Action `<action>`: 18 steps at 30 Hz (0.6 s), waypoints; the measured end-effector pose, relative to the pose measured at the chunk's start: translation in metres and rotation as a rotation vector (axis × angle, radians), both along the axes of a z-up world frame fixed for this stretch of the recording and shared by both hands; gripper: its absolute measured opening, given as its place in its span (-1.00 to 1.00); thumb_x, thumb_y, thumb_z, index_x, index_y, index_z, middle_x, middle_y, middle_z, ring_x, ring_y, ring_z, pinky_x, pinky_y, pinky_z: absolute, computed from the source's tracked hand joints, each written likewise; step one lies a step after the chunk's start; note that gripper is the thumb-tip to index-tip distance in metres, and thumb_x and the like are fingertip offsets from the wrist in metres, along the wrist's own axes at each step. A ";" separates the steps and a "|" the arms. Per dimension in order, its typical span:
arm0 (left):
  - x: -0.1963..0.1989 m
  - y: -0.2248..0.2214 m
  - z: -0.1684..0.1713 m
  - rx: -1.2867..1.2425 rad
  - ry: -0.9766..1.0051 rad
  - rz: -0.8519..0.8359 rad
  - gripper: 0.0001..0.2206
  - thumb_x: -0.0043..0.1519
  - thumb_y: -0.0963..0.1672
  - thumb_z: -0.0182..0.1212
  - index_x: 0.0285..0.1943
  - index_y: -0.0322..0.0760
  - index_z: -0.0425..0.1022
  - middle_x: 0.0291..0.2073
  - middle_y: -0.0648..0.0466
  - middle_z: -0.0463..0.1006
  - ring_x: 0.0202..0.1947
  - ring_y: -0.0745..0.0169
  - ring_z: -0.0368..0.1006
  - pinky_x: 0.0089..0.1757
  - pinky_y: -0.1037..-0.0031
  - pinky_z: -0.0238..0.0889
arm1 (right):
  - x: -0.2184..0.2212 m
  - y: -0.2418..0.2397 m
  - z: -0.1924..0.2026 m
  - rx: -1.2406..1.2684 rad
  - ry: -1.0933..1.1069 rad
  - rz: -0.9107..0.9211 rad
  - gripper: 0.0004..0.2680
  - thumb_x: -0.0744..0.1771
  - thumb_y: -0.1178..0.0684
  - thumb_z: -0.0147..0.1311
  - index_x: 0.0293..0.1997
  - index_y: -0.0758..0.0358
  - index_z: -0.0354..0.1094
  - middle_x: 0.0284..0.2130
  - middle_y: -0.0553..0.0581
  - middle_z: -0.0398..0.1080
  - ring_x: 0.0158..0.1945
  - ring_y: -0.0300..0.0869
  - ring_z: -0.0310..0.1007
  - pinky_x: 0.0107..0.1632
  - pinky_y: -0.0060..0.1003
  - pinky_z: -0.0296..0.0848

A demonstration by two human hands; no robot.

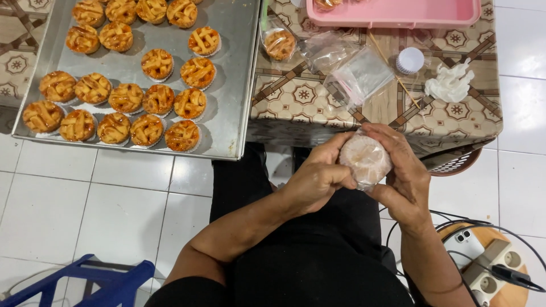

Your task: The person places individual mini pies into plastic bags, seals the bags with adhesive strips, and then arranges the packaged pies onto a pink tray.

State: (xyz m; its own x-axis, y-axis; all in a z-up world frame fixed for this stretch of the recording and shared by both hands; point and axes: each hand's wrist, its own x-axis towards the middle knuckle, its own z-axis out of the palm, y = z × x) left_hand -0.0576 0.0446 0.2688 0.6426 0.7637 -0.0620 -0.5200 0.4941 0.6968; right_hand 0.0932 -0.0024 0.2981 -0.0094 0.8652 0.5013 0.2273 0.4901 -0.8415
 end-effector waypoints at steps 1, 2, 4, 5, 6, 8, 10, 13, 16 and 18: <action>0.001 -0.001 -0.007 0.002 0.014 0.007 -0.27 -0.13 -0.34 0.15 0.38 -0.52 0.27 -0.22 0.04 0.37 -0.28 0.38 0.35 -0.37 0.64 0.11 | 0.001 -0.001 -0.002 -0.036 -0.013 -0.005 -0.48 0.14 0.13 0.14 0.17 0.71 0.21 0.16 0.63 0.25 0.37 0.38 0.18 0.38 0.23 0.10; 0.002 -0.002 -0.013 0.003 0.029 0.014 -0.24 -0.16 -0.36 0.11 0.40 -0.53 0.27 -0.17 0.01 0.37 -0.24 0.34 0.36 -0.35 0.63 0.18 | 0.002 -0.001 -0.004 -0.072 -0.026 -0.010 -0.45 0.12 0.10 0.14 0.19 0.70 0.21 0.18 0.61 0.24 0.38 0.36 0.16 0.40 0.21 0.07; 0.002 -0.001 -0.017 0.005 0.054 0.022 -0.23 -0.19 -0.37 0.06 0.39 -0.54 0.27 -0.19 0.01 0.36 -0.25 0.33 0.34 -0.35 0.63 0.16 | 0.001 -0.001 -0.006 -0.074 -0.089 -0.021 -0.45 0.14 0.07 0.13 0.20 0.68 0.21 0.19 0.60 0.24 0.39 0.36 0.13 0.40 0.23 0.02; 0.002 0.000 -0.018 0.008 0.078 0.030 -0.22 -0.21 -0.38 0.02 0.38 -0.55 0.27 -0.21 0.02 0.34 -0.26 0.33 0.32 -0.35 0.64 0.13 | 0.001 -0.001 -0.006 -0.074 -0.153 -0.033 -0.45 0.16 0.04 0.12 0.22 0.67 0.22 0.20 0.60 0.24 0.39 0.37 0.10 0.41 0.24 -0.03; 0.001 0.001 -0.022 0.006 0.078 0.030 -0.22 -0.21 -0.38 0.02 0.38 -0.55 0.27 -0.21 0.02 0.34 -0.26 0.33 0.32 -0.35 0.64 0.13 | 0.004 -0.002 -0.007 -0.076 -0.153 -0.033 -0.45 0.16 0.04 0.12 0.22 0.67 0.22 0.20 0.60 0.24 0.39 0.37 0.10 0.41 0.24 -0.03; -0.001 0.006 -0.030 0.006 0.090 0.047 -0.23 -0.24 -0.38 -0.03 0.35 -0.55 0.30 -0.22 0.02 0.36 -0.29 0.32 0.31 -0.36 0.65 0.12 | 0.012 -0.001 -0.009 -0.085 -0.370 -0.023 -0.41 0.21 -0.10 0.16 0.28 0.60 0.18 0.29 0.54 0.18 0.44 0.35 -0.02 0.45 0.27 -0.22; -0.002 0.007 -0.028 0.000 0.081 0.040 -0.22 -0.24 -0.38 -0.04 0.36 -0.54 0.30 -0.20 0.00 0.36 -0.27 0.31 0.32 -0.35 0.64 0.15 | 0.017 0.000 -0.007 -0.125 -0.362 0.000 -0.37 0.22 -0.18 0.10 0.34 0.56 0.13 0.32 0.54 0.15 0.45 0.36 -0.06 0.45 0.31 -0.28; -0.006 0.004 -0.022 -0.009 0.012 0.031 -0.19 -0.24 -0.39 -0.05 0.39 -0.52 0.30 -0.14 -0.06 0.40 -0.22 0.26 0.36 -0.33 0.62 0.22 | 0.023 0.000 -0.006 -0.230 -0.258 -0.007 -0.31 0.25 -0.32 -0.10 0.42 0.49 0.06 0.35 0.54 0.10 0.44 0.36 -0.03 0.43 0.33 -0.20; -0.013 0.008 -0.006 -0.025 0.001 -0.052 -0.17 -0.24 -0.38 -0.07 0.42 -0.45 0.28 0.07 -0.18 0.40 -0.04 0.08 0.38 -0.34 0.61 0.28 | 0.032 -0.005 -0.013 -0.175 -0.022 -0.049 -0.40 0.32 -0.25 -0.18 0.42 0.48 0.07 0.35 0.50 0.15 0.44 0.27 0.14 0.38 0.12 0.19; -0.015 0.011 -0.002 -0.045 0.052 -0.128 -0.16 -0.24 -0.35 -0.07 0.43 -0.37 0.28 0.22 -0.25 0.37 0.12 -0.06 0.38 -0.35 0.62 0.30 | 0.034 -0.008 -0.018 -0.062 0.122 -0.056 -0.52 0.38 -0.10 -0.11 0.39 0.50 0.10 0.35 0.46 0.22 0.45 0.19 0.25 0.35 -0.09 0.43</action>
State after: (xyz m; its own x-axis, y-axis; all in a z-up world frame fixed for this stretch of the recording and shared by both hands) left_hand -0.0730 0.0553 0.2670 0.7292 0.6717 -0.1307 -0.4144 0.5855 0.6968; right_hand 0.1270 -0.0106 0.2796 0.0971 0.8921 0.4412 0.1472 0.4256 -0.8929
